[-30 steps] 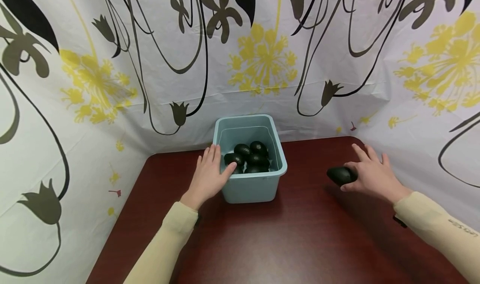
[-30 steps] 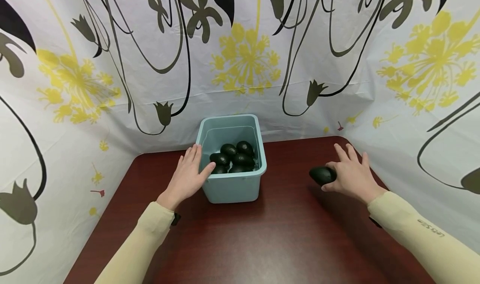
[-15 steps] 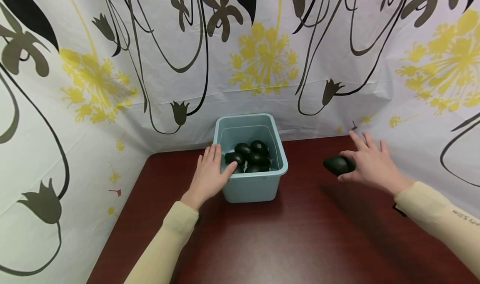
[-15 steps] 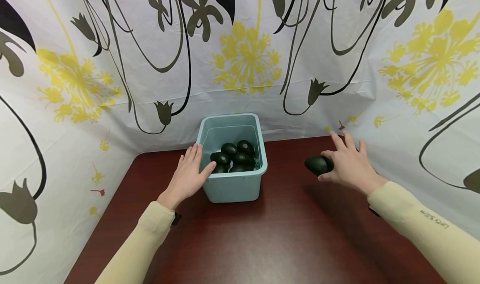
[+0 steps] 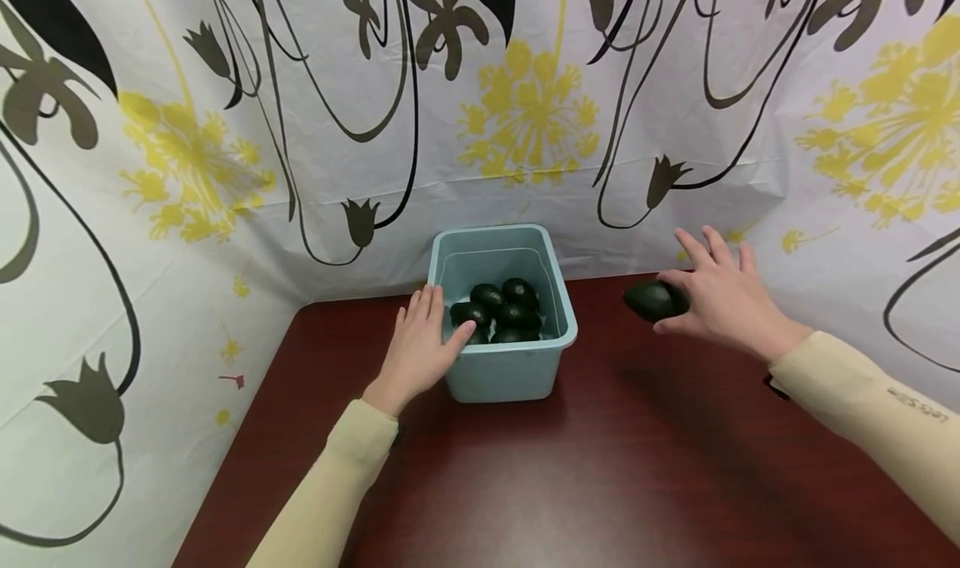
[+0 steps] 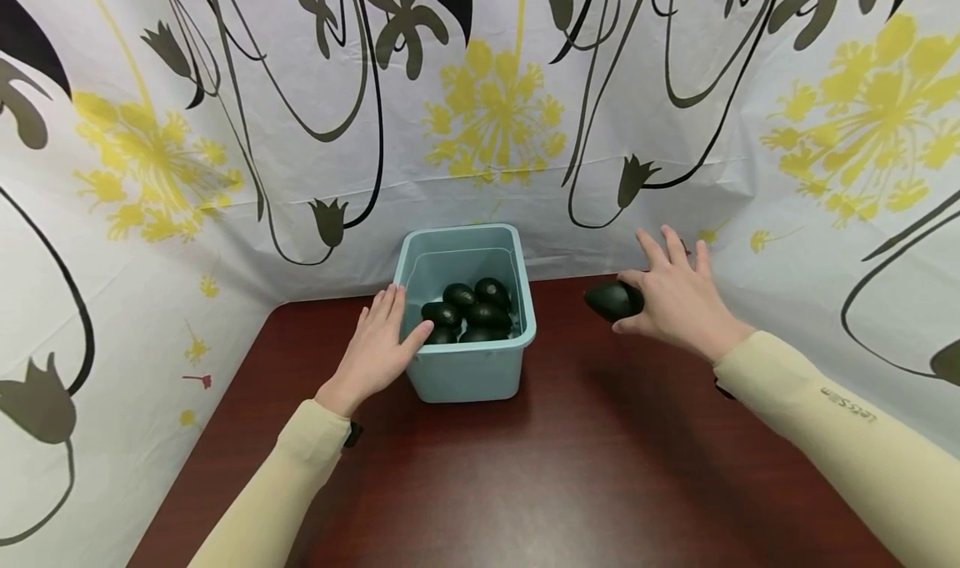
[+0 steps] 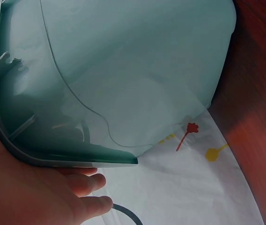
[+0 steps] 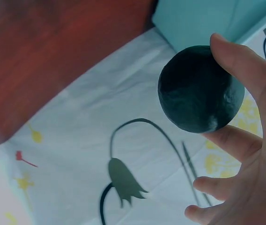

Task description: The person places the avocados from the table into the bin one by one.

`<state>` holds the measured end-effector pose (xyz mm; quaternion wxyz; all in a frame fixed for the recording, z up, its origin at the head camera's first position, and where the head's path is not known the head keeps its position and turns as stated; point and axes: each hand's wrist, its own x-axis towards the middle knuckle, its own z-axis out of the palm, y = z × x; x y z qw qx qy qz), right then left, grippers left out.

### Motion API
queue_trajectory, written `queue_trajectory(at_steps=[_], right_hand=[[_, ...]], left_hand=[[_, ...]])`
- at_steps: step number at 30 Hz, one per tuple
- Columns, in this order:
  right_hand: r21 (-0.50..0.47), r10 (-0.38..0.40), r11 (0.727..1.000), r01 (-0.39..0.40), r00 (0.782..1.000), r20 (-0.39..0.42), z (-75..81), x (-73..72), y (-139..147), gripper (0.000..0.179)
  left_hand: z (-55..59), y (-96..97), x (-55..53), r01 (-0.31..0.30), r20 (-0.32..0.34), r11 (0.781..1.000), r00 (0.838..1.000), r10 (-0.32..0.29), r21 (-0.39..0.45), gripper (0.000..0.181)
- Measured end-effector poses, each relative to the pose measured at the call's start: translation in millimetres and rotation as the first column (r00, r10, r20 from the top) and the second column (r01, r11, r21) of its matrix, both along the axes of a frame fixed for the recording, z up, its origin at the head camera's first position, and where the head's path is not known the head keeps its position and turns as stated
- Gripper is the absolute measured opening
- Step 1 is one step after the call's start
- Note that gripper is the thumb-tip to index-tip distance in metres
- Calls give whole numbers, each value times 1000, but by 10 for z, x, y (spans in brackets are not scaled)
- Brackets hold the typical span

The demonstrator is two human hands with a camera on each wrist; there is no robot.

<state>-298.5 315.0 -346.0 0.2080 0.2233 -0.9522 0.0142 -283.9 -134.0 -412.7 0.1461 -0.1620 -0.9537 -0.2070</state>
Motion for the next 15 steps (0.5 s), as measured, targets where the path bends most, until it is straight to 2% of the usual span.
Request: queue_trajectory(at_steps=[10,15], right_hand=[[0,44,999,-44,998,-52,267,-53,-313,76],[-13,58,998,-59,997,-43,366,-79,-474,77]], left_hand=[[-6,3,-13,-8,5,1000,1000,8,6,98],[-6,-4,-16,-14,8,1000,1000,14,0,100]])
